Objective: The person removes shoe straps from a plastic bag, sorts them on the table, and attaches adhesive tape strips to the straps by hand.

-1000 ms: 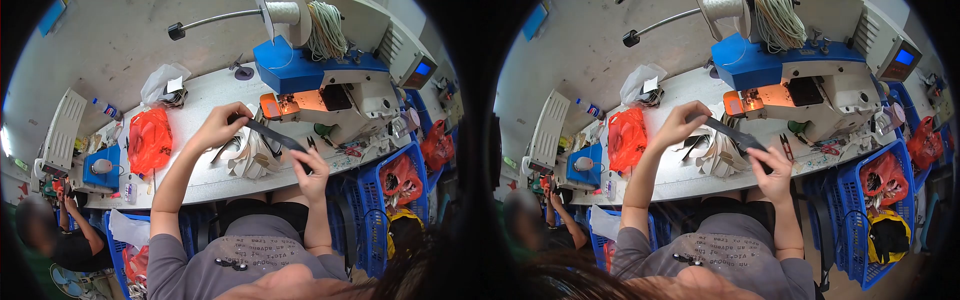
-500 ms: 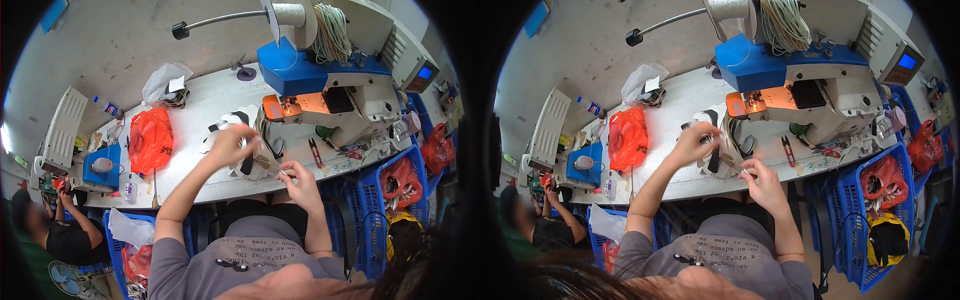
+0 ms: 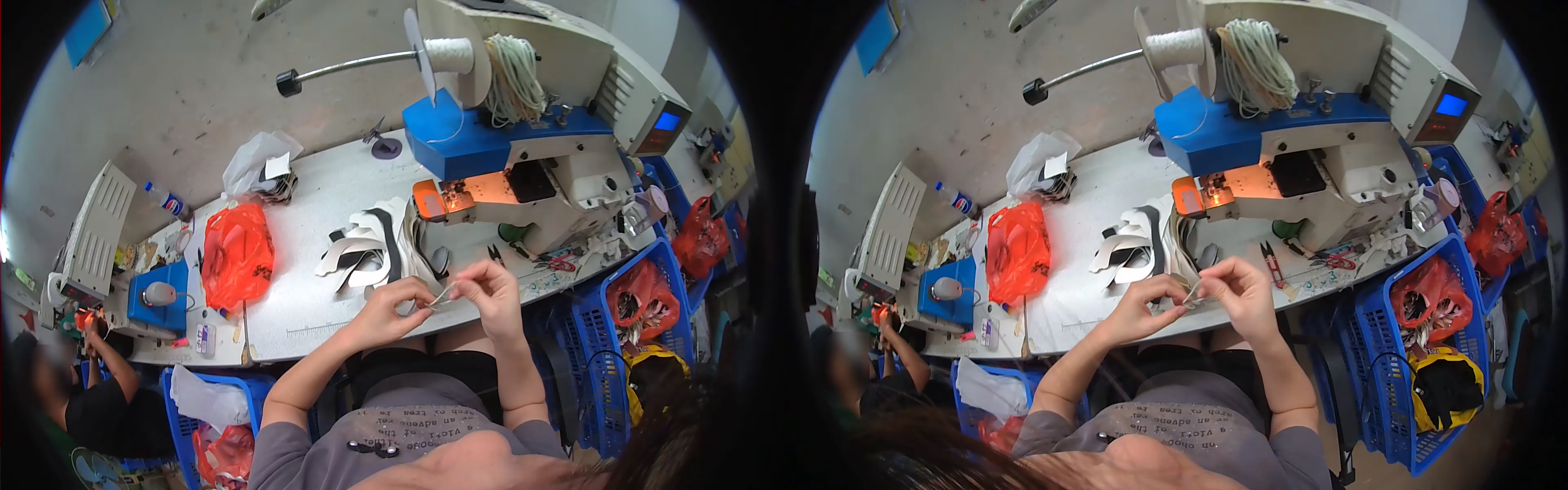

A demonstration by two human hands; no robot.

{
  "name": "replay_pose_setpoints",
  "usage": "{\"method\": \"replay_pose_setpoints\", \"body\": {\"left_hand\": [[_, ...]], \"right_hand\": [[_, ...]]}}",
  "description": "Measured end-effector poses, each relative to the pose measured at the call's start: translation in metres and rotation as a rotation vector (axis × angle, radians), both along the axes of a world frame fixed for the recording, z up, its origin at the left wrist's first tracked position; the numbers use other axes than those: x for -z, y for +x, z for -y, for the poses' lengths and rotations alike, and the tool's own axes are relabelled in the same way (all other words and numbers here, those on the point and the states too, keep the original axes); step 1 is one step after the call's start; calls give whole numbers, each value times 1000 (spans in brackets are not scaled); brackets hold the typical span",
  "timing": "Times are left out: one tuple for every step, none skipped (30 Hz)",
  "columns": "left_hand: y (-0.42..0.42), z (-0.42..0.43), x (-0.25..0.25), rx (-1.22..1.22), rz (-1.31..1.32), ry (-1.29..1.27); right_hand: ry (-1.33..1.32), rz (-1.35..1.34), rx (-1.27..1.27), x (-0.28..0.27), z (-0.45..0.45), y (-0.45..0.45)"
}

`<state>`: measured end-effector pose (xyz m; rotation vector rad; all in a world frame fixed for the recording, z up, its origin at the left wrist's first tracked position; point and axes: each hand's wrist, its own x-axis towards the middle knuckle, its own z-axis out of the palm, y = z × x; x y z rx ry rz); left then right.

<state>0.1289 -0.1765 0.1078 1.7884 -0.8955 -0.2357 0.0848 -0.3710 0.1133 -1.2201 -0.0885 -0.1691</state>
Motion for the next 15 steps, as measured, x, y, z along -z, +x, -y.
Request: {"method": "replay_pose_setpoints", "body": {"left_hand": [[-2,2,-2,-13,9,-29],[-4,1,-6,-15,-20,-41],[-4,-1,-11,-24,51,-66],[-4,-5,-15,-33,121,-93],[-4,-9,-20,-42,189,-121],[-8,-15,-32,-60,204,-141],[-15,-21,-46,-95,268,-184],[-22,-28,-59,-84,334,-287],[-30,-34,-72,-74,397,-391],[-41,-39,-88,-67,493,-474],[-52,-44,-101,-64,588,-556],[-60,-51,-109,-17,692,-621],[-69,-54,-113,-8,731,-764],[-78,-58,-117,0,778,-901],[-86,-67,-110,115,767,-1066]], "right_hand": [[58,21,-9,-7,6,3],[114,42,-20,-15,16,7],[170,64,-31,-25,26,11],[38,45,78,-38,37,15],[-141,70,204,-57,47,19],[-270,135,362,-68,58,30],[-414,155,540,-88,67,39],[-462,239,664,-96,82,58],[-518,294,749,-113,95,73],[-529,401,835,-125,106,94],[-563,405,885,-142,113,109],[-623,421,938,-156,121,128],[-645,470,953,-168,124,146],[-742,526,986,-177,131,167],[-800,460,960,-191,121,168]]}}
